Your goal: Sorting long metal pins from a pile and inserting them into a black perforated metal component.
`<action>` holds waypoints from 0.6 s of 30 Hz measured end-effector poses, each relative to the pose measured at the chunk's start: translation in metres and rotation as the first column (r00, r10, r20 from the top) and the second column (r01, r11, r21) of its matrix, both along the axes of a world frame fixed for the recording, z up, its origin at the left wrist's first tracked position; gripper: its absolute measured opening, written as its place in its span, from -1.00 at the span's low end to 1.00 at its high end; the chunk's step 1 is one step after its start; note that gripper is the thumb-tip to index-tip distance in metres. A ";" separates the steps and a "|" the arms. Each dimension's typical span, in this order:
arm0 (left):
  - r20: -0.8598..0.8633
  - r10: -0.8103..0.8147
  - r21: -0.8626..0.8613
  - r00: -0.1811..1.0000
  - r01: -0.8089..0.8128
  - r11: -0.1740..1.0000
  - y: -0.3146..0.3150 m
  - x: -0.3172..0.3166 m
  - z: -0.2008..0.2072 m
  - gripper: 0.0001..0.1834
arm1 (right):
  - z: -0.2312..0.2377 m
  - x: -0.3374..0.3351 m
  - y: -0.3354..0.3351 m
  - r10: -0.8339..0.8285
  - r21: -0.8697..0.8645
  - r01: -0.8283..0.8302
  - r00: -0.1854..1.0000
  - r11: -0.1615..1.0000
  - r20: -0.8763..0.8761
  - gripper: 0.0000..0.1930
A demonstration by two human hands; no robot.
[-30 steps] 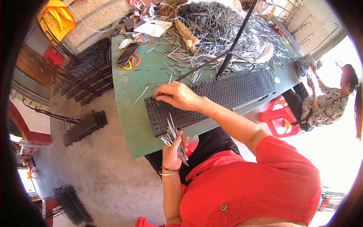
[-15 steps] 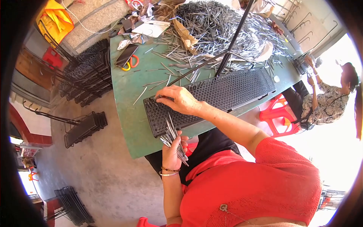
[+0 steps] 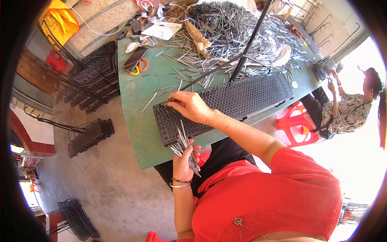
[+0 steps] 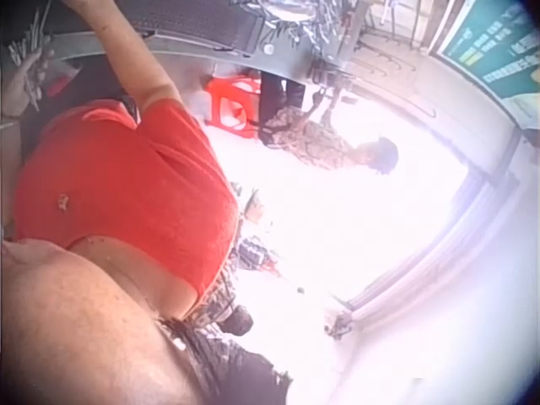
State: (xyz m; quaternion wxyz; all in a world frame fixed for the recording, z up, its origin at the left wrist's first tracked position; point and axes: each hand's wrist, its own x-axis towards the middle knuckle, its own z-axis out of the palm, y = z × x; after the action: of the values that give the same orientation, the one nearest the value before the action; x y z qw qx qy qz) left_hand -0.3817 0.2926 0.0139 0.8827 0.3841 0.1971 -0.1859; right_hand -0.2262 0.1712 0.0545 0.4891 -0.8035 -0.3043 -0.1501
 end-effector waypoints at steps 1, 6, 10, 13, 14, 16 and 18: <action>-0.004 0.001 0.001 1.000 -0.001 1.000 0.000 0.000 0.000 -0.71 | -0.001 0.000 0.000 -0.020 0.007 0.020 0.999 1.000 -0.041 -0.80; -0.002 0.000 0.006 1.000 0.000 1.000 0.000 0.000 0.002 -0.72 | -0.002 -0.004 0.001 -0.017 0.050 0.024 0.990 0.998 -0.139 -0.80; 0.000 -0.003 0.014 1.000 0.003 1.000 0.000 0.000 0.001 -0.72 | -0.002 -0.003 0.000 0.014 -0.022 -0.013 1.000 1.000 0.023 -0.72; 0.001 -0.007 0.010 1.000 0.007 1.000 0.000 0.001 0.002 -0.72 | -0.006 0.002 -0.006 0.137 -0.131 -0.116 0.976 0.985 0.168 -0.65; 0.001 -0.007 0.010 1.000 0.007 1.000 0.000 0.000 0.002 -0.72 | -0.006 0.003 -0.006 0.138 -0.131 -0.116 0.976 0.985 0.167 -0.65; -0.001 -0.015 0.017 1.000 0.015 1.000 -0.001 0.000 0.002 -0.72 | -0.006 0.004 -0.004 0.165 -0.221 -0.111 0.956 0.969 0.243 -0.64; 0.002 -0.014 0.026 1.000 0.014 1.000 -0.002 0.001 0.002 -0.71 | -0.003 0.007 -0.001 0.143 -0.223 -0.082 0.950 0.971 0.276 -0.66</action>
State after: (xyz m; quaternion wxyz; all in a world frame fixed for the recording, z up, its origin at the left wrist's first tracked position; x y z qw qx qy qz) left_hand -0.3807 0.2906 0.0159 0.8765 0.3970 0.1959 -0.1890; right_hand -0.2195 0.1699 0.0511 0.3600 -0.8007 -0.4325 -0.2055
